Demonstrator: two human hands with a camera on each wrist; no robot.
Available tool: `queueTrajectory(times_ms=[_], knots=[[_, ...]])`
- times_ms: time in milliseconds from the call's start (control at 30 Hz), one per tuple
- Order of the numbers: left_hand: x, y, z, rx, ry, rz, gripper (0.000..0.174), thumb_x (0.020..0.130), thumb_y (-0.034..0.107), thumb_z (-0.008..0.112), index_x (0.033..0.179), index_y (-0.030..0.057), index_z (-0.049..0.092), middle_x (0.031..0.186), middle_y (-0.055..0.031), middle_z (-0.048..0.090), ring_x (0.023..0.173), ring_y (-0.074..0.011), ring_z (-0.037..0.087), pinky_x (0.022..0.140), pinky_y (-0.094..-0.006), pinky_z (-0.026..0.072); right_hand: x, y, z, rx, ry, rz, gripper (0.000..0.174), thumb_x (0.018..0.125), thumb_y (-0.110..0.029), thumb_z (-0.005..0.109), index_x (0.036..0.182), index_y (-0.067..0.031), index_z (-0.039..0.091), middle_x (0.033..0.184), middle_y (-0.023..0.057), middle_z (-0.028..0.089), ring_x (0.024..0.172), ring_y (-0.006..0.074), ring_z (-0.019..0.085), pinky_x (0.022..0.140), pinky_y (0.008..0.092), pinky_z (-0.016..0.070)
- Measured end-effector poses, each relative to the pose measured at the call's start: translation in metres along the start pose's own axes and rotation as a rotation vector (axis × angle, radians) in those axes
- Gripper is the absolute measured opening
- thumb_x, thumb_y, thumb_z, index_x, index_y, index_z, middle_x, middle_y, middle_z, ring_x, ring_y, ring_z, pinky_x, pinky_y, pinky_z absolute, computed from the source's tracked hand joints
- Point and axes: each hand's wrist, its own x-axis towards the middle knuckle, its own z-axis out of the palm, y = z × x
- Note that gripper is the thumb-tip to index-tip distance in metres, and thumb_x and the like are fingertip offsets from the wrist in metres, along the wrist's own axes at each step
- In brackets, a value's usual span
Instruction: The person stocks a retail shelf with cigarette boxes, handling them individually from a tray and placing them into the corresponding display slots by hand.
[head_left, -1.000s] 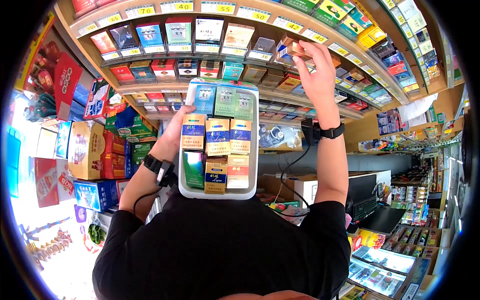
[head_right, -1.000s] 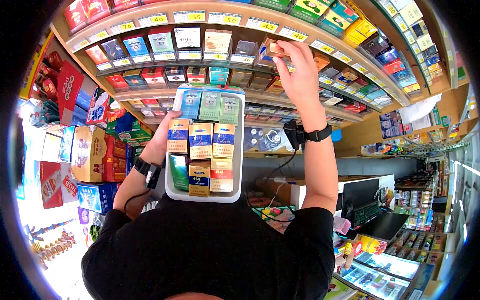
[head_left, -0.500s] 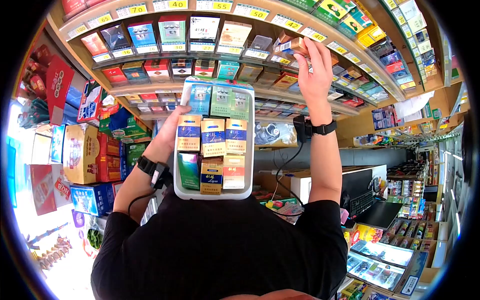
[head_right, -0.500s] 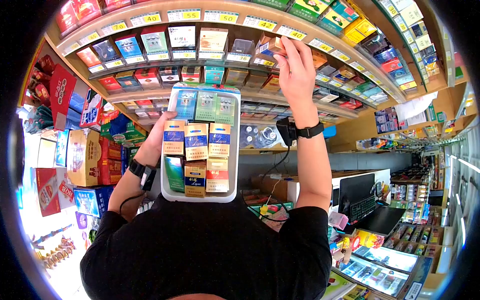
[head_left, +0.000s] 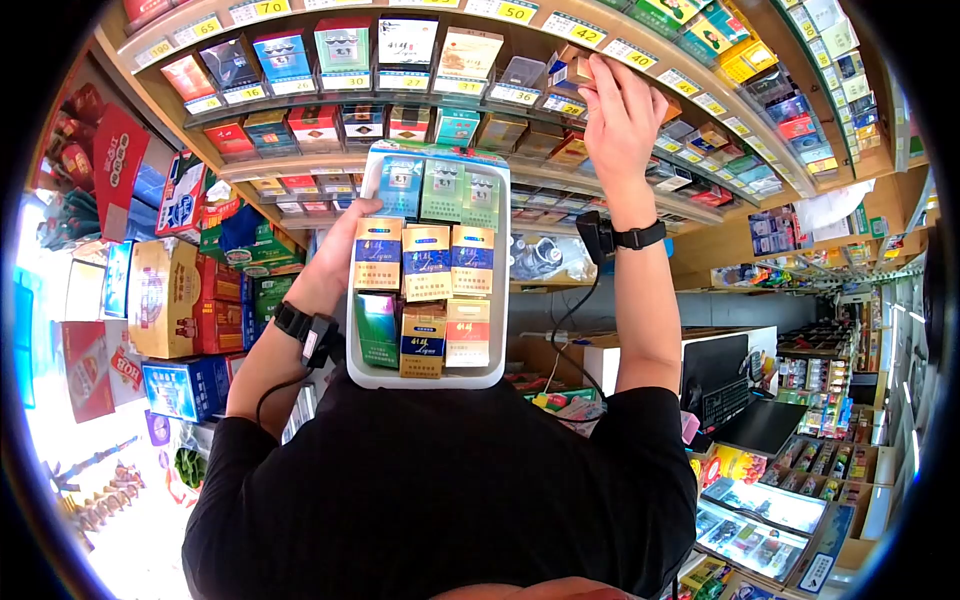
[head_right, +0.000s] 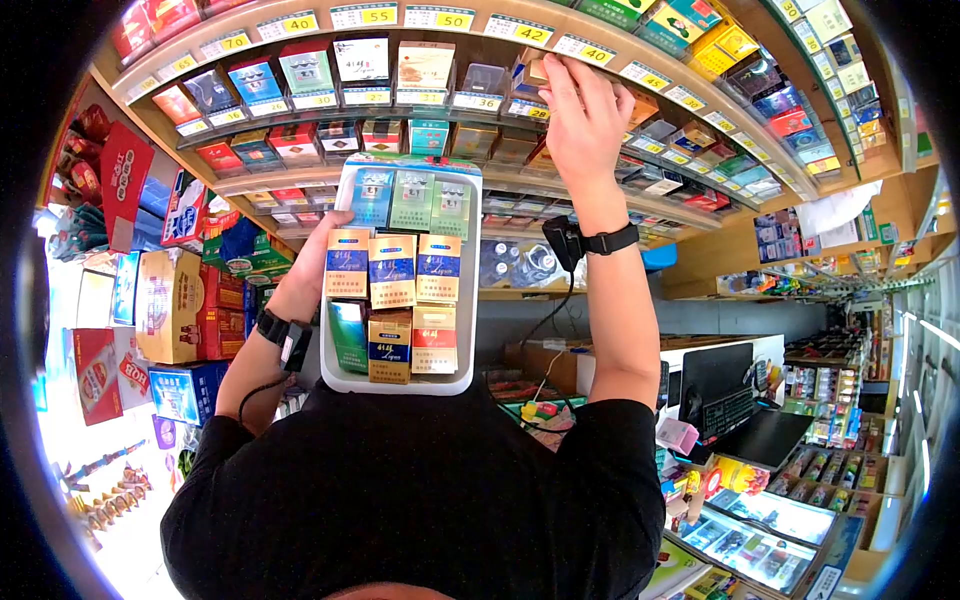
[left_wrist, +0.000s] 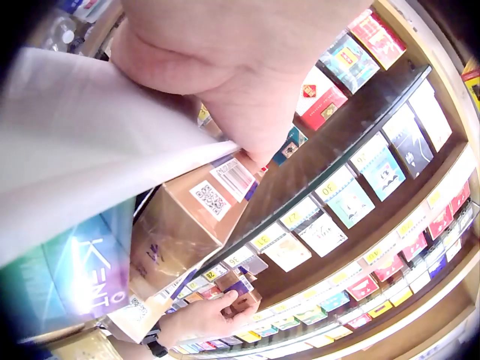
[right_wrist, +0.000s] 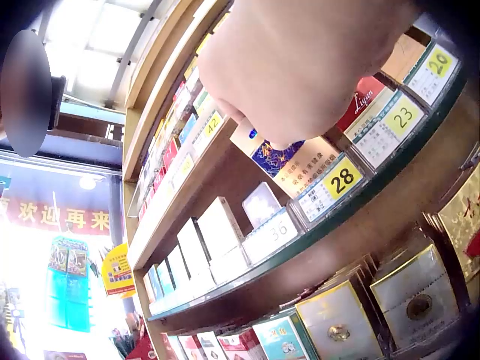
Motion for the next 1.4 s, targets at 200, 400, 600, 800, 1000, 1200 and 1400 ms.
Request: queueTrajectory(times_ms=[200, 400, 600, 800, 1000, 1200, 1400], knots=[[0.002, 0.0, -0.003, -0.017, -0.009, -0.002, 0.053, 0.1, 0.032, 0.055, 0.141, -0.0021, 0.05, 0.126, -0.0212, 0.068, 0.111, -0.0319, 0.071, 0.098, -0.0442, 0.0582, 0.004, -0.003, -0.005, -0.138, -0.242, 0.056, 0.046, 0.095, -0.026, 0.072, 0.139, -0.0143, 0.064, 0.138, 0.0017, 0.066, 0.13, 0.0241, 0.051, 0.105, 0.0476, 0.0315], [-0.002, 0.002, 0.005, -0.026, -0.024, -0.01, 0.053, 0.101, 0.029, 0.052, 0.144, -0.0013, 0.047, 0.13, -0.0218, 0.067, 0.113, -0.0321, 0.07, 0.099, -0.0442, 0.0579, 0.01, -0.01, -0.009, -0.146, -0.339, 0.076, 0.058, 0.094, -0.035, 0.07, 0.145, -0.0095, 0.057, 0.145, 0.0072, 0.06, 0.134, 0.0319, 0.044, 0.104, 0.0525, 0.0293], [-0.004, 0.002, 0.013, 0.005, -0.051, -0.011, 0.058, 0.103, 0.036, 0.05, 0.143, -0.0049, 0.05, 0.134, -0.0223, 0.065, 0.118, -0.0332, 0.068, 0.106, -0.0456, 0.0535, 0.008, -0.024, -0.009, -0.156, -0.323, 0.146, 0.064, 0.093, -0.039, 0.071, 0.144, -0.0035, 0.055, 0.144, 0.0128, 0.057, 0.135, 0.0335, 0.042, 0.108, 0.0541, 0.0283], [0.0, 0.0, 0.0, -0.001, 0.033, -0.018, 0.055, 0.101, 0.035, 0.055, 0.137, -0.0064, 0.053, 0.126, -0.0233, 0.068, 0.109, -0.0325, 0.071, 0.1, -0.0449, 0.057, -0.008, -0.041, -0.017, 0.103, -0.057, 0.024, 0.039, 0.088, -0.019, 0.073, 0.124, -0.006, 0.069, 0.137, 0.0068, 0.064, 0.126, 0.0311, 0.054, 0.105, 0.044, 0.0367], [0.004, -0.003, -0.005, -0.004, 0.005, 0.002, 0.053, 0.1, 0.034, 0.057, 0.135, -0.006, 0.054, 0.123, -0.0207, 0.07, 0.103, -0.0282, 0.073, 0.095, -0.0422, 0.0601, -0.024, -0.092, -0.042, 0.943, -0.727, 0.433, 0.037, 0.087, -0.018, 0.08, 0.119, -0.0035, 0.068, 0.113, 0.0093, 0.072, 0.103, 0.0205, 0.069, 0.087, 0.035, 0.0534], [0.002, -0.001, -0.007, 0.006, -0.024, -0.033, 0.056, 0.101, 0.039, 0.056, 0.136, -0.005, 0.055, 0.125, -0.021, 0.07, 0.107, -0.0294, 0.073, 0.097, -0.0422, 0.0587, -0.016, -0.141, -0.062, 0.88, -0.859, 0.095, 0.068, 0.08, -0.038, 0.085, 0.128, 0.0002, 0.057, 0.126, 0.0173, 0.061, 0.115, 0.0359, 0.059, 0.097, 0.0437, 0.0481], [0.0, 0.002, 0.005, 0.037, -0.066, -0.035, 0.058, 0.106, 0.041, 0.046, 0.14, -0.0045, 0.053, 0.133, -0.0215, 0.066, 0.116, -0.0319, 0.069, 0.104, -0.0453, 0.0547, -0.028, -0.151, -0.054, 0.869, -0.938, 0.031, 0.084, 0.075, -0.042, 0.087, 0.137, 0.0022, 0.053, 0.131, 0.0174, 0.055, 0.12, 0.0354, 0.053, 0.102, 0.0446, 0.0431]])
